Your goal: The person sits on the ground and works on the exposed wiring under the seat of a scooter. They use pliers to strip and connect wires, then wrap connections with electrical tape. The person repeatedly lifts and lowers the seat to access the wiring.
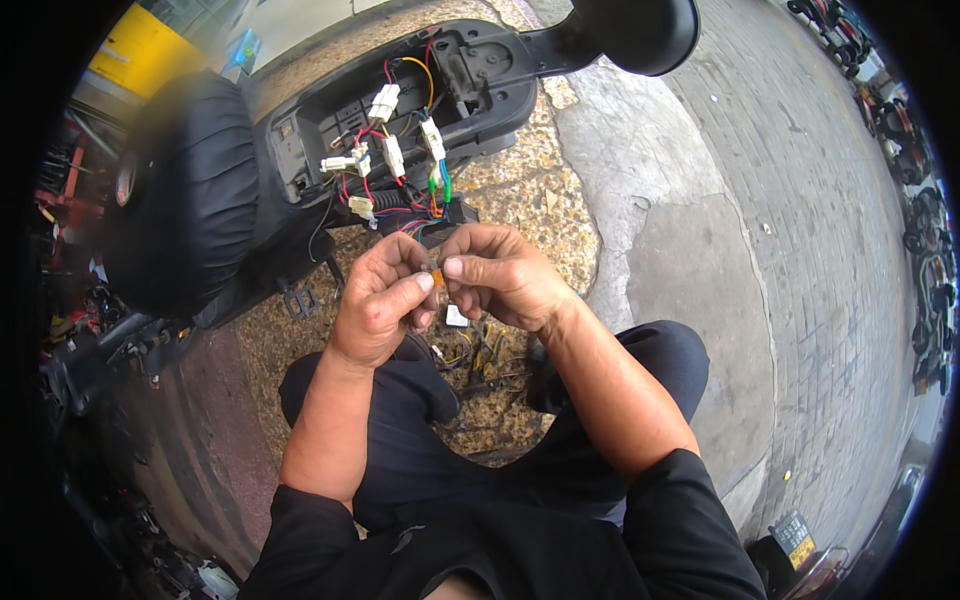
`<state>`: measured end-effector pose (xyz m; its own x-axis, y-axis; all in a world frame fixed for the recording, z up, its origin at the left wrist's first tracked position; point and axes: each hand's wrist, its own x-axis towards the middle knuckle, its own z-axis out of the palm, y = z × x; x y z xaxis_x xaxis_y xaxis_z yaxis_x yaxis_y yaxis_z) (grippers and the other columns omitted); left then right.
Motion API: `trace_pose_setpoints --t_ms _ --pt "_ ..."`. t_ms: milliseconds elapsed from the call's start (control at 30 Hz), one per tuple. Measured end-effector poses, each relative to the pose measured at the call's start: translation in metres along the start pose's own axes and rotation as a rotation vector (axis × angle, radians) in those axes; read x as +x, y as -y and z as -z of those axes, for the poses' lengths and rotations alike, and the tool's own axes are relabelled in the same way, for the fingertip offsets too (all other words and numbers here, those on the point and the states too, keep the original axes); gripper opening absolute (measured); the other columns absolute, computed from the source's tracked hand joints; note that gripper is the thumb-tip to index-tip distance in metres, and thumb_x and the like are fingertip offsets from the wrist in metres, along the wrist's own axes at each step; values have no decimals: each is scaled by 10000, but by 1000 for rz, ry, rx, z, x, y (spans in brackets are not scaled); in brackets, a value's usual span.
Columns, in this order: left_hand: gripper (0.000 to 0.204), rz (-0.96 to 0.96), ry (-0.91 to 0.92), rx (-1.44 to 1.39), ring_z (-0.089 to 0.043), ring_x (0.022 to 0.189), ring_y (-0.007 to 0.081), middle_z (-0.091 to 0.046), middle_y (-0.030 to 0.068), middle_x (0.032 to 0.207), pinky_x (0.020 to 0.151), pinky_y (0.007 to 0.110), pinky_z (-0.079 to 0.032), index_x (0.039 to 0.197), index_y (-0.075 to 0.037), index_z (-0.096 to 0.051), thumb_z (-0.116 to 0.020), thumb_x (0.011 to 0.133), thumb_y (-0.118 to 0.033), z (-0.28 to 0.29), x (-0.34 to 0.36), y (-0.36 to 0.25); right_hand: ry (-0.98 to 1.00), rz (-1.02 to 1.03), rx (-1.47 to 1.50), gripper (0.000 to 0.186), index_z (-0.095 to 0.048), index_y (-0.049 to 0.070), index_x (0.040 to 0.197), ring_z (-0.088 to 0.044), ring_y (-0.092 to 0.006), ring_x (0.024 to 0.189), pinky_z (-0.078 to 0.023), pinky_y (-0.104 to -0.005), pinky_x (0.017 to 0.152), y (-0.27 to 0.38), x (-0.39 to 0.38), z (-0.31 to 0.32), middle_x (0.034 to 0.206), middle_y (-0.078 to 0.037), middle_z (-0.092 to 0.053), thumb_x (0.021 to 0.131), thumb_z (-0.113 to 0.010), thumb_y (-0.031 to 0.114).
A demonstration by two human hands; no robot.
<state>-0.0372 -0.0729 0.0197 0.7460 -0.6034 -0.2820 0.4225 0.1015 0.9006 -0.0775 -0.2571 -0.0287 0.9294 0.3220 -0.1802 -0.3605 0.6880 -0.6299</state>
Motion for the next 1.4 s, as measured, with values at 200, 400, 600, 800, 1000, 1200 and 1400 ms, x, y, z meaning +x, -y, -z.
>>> trace_pose_setpoints --t_ms 200,400,600,800,1000,1200,1400 --pt "61 -8 23 31 -521 587 56 -584 28 738 503 203 -410 908 -25 -527 -573 879 2 1 0 1 24 -5 -27 118 -595 20 857 -617 -134 533 -451 -231 444 1 1 -3 679 -56 -623 889 -683 92" --pt "99 -151 -45 312 -506 633 26 -574 15 765 508 206 -384 891 -4 -526 -572 869 81 -1 2 11 -66 -10 -364 78 -610 15 852 -567 -78 525 -445 -212 457 7 -1 -8 662 -18 -596 885 -660 65" --pt "65 -59 -57 191 -514 617 36 -584 21 748 507 209 -395 904 5 -529 -574 878 44 0 1 3 -71 41 -250 78 -606 10 894 -575 -108 552 -444 -229 475 11 -3 -10 692 -42 -600 878 -651 71" --pt "50 -82 -59 222 -511 596 37 -592 28 753 504 208 -398 905 7 -529 -572 884 21 -1 2 3 -59 27 -285 93 -589 6 890 -584 -123 560 -467 -246 507 7 -2 -8 717 -61 -606 855 -652 66" --pt "42 -163 -86 307 -515 572 45 -586 31 703 496 197 -398 889 -7 -525 -554 881 23 -2 4 11 -67 39 -265 84 -576 17 867 -577 -119 550 -455 -241 497 4 0 -8 690 -50 -595 840 -646 57" --pt "56 -182 -108 341 -503 563 34 -575 21 693 482 198 -387 885 -4 -517 -548 884 42 -3 3 13 -117 81 -308 68 -566 24 844 -554 -116 519 -426 -240 471 -1 0 -11 653 -43 -581 840 -630 46" --pt "66 -189 -111 405 -504 562 32 -587 29 704 485 198 -392 873 -4 -519 -553 876 54 -1 3 15 -134 82 -344 66 -562 25 821 -533 -101 512 -412 -237 466 -1 0 -12 648 -35 -568 845 -622 38"
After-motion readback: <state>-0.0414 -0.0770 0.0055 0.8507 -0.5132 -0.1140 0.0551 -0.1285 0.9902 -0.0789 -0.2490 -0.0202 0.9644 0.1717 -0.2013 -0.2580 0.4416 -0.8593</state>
